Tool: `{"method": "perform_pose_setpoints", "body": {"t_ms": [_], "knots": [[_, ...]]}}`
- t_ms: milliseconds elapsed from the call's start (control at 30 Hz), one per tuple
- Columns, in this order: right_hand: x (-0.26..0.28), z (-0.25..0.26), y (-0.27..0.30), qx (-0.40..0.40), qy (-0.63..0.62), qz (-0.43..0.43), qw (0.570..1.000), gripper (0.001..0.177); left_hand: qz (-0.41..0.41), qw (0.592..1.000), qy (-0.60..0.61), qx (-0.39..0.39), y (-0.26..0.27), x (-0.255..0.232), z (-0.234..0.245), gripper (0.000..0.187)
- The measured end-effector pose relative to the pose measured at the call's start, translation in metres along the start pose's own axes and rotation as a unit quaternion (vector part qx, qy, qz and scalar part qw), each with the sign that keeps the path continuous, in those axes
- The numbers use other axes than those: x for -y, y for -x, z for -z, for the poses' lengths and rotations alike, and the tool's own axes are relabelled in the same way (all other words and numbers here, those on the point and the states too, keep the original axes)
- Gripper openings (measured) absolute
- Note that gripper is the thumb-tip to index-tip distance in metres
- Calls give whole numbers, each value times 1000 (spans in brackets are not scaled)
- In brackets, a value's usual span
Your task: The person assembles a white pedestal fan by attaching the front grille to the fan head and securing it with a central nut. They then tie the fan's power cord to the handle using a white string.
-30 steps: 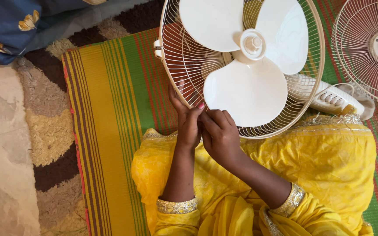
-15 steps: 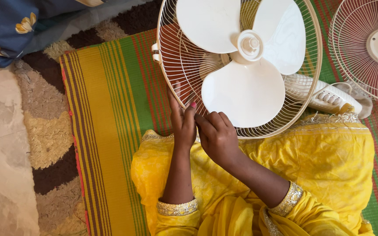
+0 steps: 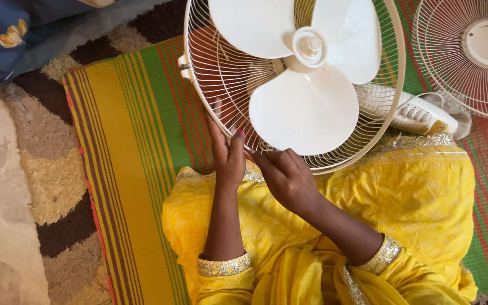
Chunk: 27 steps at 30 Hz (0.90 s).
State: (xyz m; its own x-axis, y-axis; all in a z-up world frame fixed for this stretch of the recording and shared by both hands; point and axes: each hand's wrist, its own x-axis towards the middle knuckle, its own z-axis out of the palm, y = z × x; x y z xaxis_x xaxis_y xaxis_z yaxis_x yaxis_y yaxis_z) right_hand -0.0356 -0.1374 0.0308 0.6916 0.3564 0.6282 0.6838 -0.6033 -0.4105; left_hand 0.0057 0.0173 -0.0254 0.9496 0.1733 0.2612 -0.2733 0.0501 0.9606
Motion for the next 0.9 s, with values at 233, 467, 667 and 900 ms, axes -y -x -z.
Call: {"method": "perform_pose_setpoints", "body": {"t_ms": [233,467,667,900], "knots": [[-21,13,17,24,1,1,1000,42,20,1000,-20,-11,-1,-2,-4,81],[-25,11,30,4,-21,-12,1000,39,51,998,-22,-20,-3,-14,-6,84],[-33,21,41,6,-9,-20,1000,37,49,999,-3,-18,-3,-7,-4,86],[-51,39,65,35,26,-36,998,40,53,998,-24,-33,-2,2,1,92]]}}
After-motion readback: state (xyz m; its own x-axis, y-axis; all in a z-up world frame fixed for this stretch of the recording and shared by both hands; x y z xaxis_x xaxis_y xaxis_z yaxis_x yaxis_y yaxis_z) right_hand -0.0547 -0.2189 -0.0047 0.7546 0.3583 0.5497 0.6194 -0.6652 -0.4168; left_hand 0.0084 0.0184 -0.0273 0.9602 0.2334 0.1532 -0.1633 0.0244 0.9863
